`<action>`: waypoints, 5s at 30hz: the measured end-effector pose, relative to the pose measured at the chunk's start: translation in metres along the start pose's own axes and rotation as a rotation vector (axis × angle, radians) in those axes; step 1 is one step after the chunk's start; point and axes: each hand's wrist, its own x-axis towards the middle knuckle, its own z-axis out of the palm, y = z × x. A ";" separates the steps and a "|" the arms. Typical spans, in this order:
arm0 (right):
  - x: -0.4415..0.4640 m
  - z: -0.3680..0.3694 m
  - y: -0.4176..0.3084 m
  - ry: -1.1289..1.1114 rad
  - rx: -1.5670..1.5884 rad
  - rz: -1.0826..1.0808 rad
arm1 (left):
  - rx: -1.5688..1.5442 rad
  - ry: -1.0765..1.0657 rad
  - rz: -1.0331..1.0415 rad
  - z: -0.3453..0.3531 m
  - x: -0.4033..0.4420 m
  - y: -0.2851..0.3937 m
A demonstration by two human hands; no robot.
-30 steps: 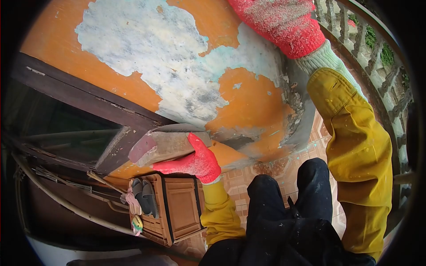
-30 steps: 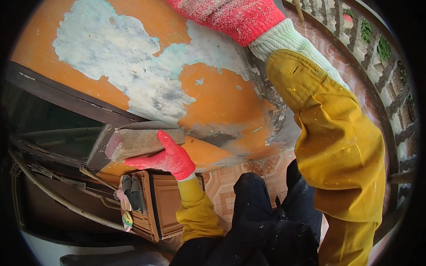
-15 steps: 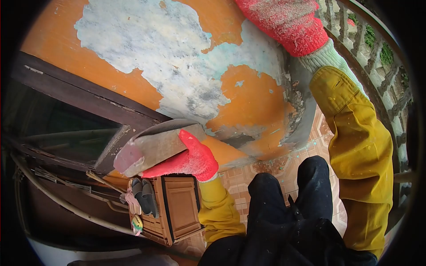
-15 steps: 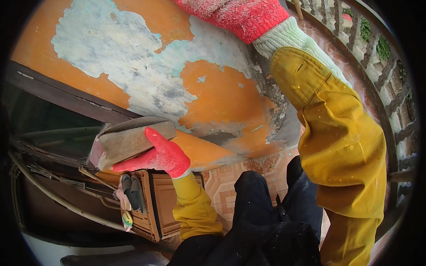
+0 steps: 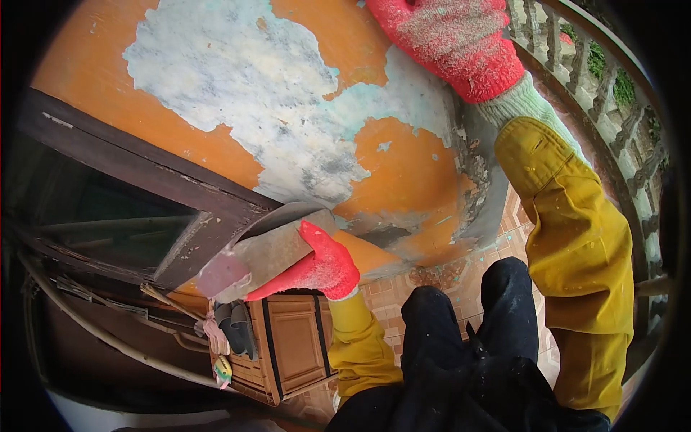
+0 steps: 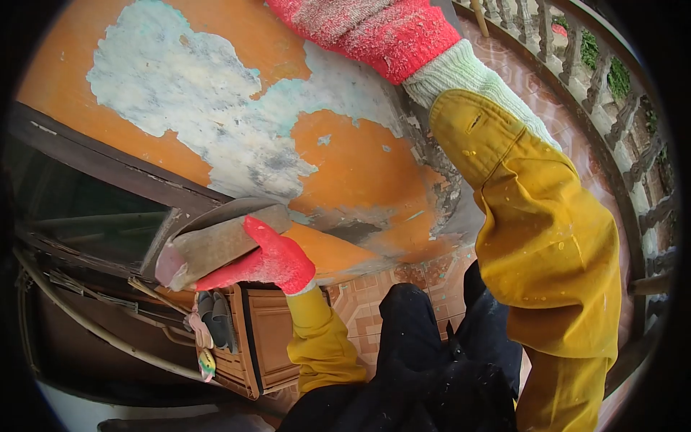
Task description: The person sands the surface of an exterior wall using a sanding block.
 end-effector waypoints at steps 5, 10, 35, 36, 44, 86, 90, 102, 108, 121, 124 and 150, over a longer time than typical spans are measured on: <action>-0.007 0.005 0.000 0.012 -0.015 0.040 | 0.533 -0.344 -0.007 -0.027 -0.045 -0.022; -0.006 0.006 0.005 0.070 0.028 -0.007 | 0.418 -0.049 0.011 -0.006 0.014 0.009; -0.005 0.004 0.004 0.070 0.011 -0.049 | 0.134 -0.303 -0.100 -0.016 -0.004 -0.020; -0.005 0.004 0.003 0.074 -0.011 -0.060 | 0.109 -0.264 -0.036 -0.017 -0.009 -0.027; 0.000 -0.004 -0.005 0.011 0.024 0.038 | 0.155 -0.443 -0.096 -0.033 -0.036 -0.053; 0.045 -0.012 0.030 -0.133 -0.018 0.436 | 0.296 -0.087 0.304 0.013 0.006 0.005; 0.040 -0.010 0.031 -0.105 -0.025 0.408 | 0.263 -0.259 0.351 -0.002 -0.039 -0.009; 0.040 -0.008 0.031 -0.081 -0.009 0.407 | 0.245 -0.365 0.243 -0.004 -0.055 -0.013; 0.037 -0.006 0.031 -0.075 -0.046 0.401 | 0.318 -0.191 0.164 0.018 0.025 0.016; 0.041 -0.009 0.030 -0.102 -0.050 0.405 | 0.233 -0.202 0.279 0.024 0.023 0.025; 0.044 -0.013 0.027 -0.121 -0.009 0.418 | 0.200 -0.166 0.396 0.019 -0.008 0.021; 0.048 -0.018 0.022 -0.154 -0.034 0.441 | 0.231 -0.309 0.327 0.023 -0.051 0.035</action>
